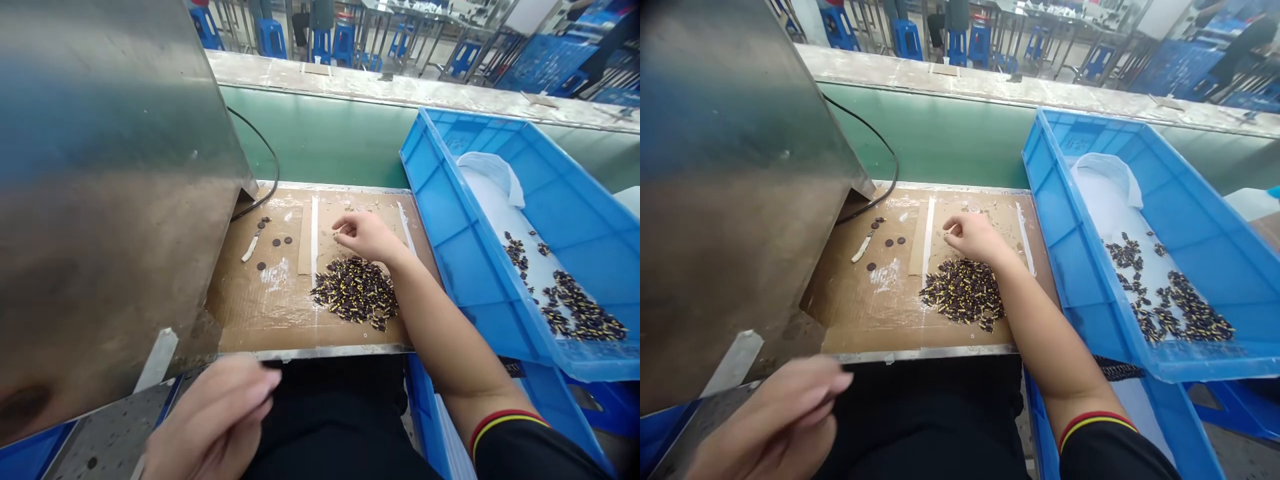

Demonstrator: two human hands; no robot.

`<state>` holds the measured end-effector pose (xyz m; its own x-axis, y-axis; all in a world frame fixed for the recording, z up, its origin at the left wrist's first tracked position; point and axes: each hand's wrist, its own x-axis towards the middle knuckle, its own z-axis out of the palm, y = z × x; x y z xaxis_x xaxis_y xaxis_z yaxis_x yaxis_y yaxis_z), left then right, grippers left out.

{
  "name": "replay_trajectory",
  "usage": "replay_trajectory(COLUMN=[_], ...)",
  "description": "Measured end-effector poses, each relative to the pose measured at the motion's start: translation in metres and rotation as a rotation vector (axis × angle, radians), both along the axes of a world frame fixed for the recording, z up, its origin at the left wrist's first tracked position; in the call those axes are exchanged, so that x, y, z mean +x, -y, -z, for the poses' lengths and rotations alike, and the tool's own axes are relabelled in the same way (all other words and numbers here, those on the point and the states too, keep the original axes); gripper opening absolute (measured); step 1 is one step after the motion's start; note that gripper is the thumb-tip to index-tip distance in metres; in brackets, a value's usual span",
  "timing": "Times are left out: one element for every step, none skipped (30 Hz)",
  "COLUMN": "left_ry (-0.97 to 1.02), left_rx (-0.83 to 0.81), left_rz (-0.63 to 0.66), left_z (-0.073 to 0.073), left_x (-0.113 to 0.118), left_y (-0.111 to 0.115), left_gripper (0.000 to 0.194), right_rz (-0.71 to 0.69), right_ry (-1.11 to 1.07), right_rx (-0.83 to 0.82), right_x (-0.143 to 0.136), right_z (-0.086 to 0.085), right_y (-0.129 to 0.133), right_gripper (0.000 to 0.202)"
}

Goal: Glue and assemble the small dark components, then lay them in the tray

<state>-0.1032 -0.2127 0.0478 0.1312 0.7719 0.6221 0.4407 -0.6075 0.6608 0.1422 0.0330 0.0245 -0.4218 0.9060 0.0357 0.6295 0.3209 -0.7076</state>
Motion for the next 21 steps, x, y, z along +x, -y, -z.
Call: replay_trajectory(left_ry=[0.015,0.096,0.191,0.245,0.278,0.303,0.309,0.320,0.334,0.351,0.376,0.406,0.440,0.473,0.497,0.511,0.510,0.497,0.478,0.457,0.439], left_rx=[-0.005,0.008,0.058,0.071,0.047,0.012,-0.050,-0.111,-0.169,-0.223,-0.270,-0.320,-0.371,-0.418,-0.455,-0.475,-0.479,-0.470,-0.454,-0.437,-0.420], left_rz=[0.054,0.046,0.062,0.092,0.096,0.092,0.085,0.074,0.069,0.063,0.053,0.042,0.032,0.030,0.039,0.053,0.071,0.084,0.087,0.082,0.072], left_z=[0.003,0.004,0.005,0.005,0.004,0.003,0.004,0.006,0.009,0.014,0.020,0.026,0.033,0.038,0.042,0.045,0.046,0.045,0.043,0.041,0.038], left_x=[0.011,0.025,0.039,0.053,0.066,0.078,0.088,0.096,0.102,0.106,0.109,0.110,0.111,0.112,0.112,0.113,0.113,0.114,0.115,0.116,0.116], left_y=[-0.017,-0.035,-0.054,-0.072,-0.090,-0.107,-0.122,-0.135,-0.146,-0.155,-0.162,-0.167,-0.169,-0.170,-0.169,-0.167,-0.165,-0.162,-0.160,-0.158,-0.156], left_gripper=[0.042,0.044,0.042,0.039,0.037,0.032,0.027,0.022,0.018,0.016,0.016,0.017,0.018,0.019,0.019,0.019,0.018,0.017,0.016,0.016,0.016], right_rz=[0.033,0.074,0.126,0.182,0.239,0.294,0.345,0.390,0.429,0.454,0.464,0.460,0.446,0.426,0.405,0.390,0.379,0.372,0.365,0.359,0.354], right_ry=[-0.103,-0.211,-0.318,-0.415,-0.497,-0.560,-0.595,-0.603,-0.586,-0.549,-0.498,-0.443,-0.392,-0.347,-0.310,-0.280,-0.255,-0.234,-0.216,-0.201,-0.191], right_rx=[-0.010,-0.004,0.020,0.057,0.103,0.154,0.209,0.264,0.318,0.368,0.413,0.452,0.488,0.520,0.545,0.563,0.575,0.584,0.591,0.598,0.604], right_x=[0.008,0.017,0.025,0.032,0.038,0.042,0.045,0.047,0.047,0.047,0.046,0.045,0.044,0.043,0.043,0.043,0.043,0.043,0.043,0.043,0.043], right_z=[0.000,0.002,0.004,0.008,0.013,0.019,0.025,0.031,0.036,0.041,0.045,0.048,0.050,0.051,0.052,0.052,0.052,0.051,0.051,0.050,0.049], right_y=[-0.003,-0.008,-0.012,-0.018,-0.023,-0.029,-0.034,-0.038,-0.041,-0.044,-0.046,-0.047,-0.048,-0.048,-0.048,-0.048,-0.047,-0.047,-0.047,-0.046,-0.046], right_gripper=[0.017,0.019,0.021,0.022,0.023,0.024,0.024,0.024,0.024,0.024,0.023,0.023,0.023,0.022,0.021,0.021,0.020,0.020,0.020,0.020,0.020])
